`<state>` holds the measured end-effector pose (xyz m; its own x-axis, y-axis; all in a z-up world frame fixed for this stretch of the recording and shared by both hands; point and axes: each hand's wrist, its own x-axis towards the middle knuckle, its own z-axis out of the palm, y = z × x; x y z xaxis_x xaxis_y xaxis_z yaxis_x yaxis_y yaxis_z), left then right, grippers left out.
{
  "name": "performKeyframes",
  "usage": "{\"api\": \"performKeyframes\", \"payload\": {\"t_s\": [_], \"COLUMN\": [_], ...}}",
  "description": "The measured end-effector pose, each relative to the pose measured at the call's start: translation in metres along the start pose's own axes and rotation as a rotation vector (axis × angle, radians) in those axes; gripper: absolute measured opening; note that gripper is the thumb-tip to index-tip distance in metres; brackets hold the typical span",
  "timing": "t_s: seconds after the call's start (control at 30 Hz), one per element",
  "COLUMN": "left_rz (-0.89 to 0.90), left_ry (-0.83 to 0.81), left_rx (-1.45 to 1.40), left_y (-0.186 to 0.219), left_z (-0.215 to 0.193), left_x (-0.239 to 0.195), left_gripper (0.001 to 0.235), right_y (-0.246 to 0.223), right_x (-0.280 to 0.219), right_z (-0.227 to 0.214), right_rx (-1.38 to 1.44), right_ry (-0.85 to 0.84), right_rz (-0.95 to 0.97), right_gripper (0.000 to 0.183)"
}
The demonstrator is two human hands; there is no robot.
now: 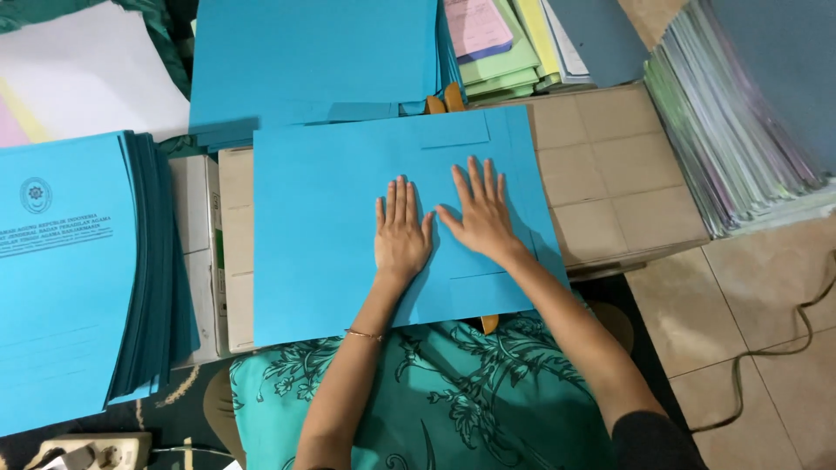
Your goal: Folding blue cardstock folders along pre-scored lines and stacking them.
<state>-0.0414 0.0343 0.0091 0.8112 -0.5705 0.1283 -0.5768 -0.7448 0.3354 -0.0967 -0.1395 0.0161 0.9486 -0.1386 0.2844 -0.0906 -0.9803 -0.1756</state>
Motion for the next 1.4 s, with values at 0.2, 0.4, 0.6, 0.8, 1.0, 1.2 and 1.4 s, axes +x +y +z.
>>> {"api": "performKeyframes", "payload": {"t_s": [0.2,0.4,0.6,0.8,1.0,1.2,1.4], "left_rz": [-0.018,-0.012,-0.006,0.079,0.048,0.042,0.039], "left_ry": [-0.008,-0.019,0.022,0.223,0.196,0.179,0.174], "left_rx": [-0.01,-0.02,-0.006,-0.045,-0.078,-0.088,-0.065], "left_y": [0.004,0.004,0.003,0.007,0.011,0.011,0.012], "left_z": [-0.009,-0.01,-0.002,-0.011,-0.02,-0.021,-0.02], "left_x": [-0.003,-0.001,-0.002,-0.002,-0.002,0.0,0.0], "left_gripper": [0.07,0.07,0.069,0.065,0.065,0.066,0.066], "right_y": [0.001,-0.004,0.002,0.022,0.025,0.034,0.041], "right_x": [0.027,0.039,0.086,0.141,0.176,0.201,0.215], "right_z": [0.014,0.006,0.01,0.047,0.05,0.054,0.065], "right_rx": [0.018,0.069,0.088,0.019,0.002,0.018,-0.045], "right_ry": [-0.064,-0.03,-0.062,-0.193,-0.253,-0.273,-0.233], "right_rz": [0.045,0.044,0.073,0.077,0.159,0.212,0.267], "right_gripper": [0.083,0.082,0.081,0.094,0.094,0.099,0.099]}}
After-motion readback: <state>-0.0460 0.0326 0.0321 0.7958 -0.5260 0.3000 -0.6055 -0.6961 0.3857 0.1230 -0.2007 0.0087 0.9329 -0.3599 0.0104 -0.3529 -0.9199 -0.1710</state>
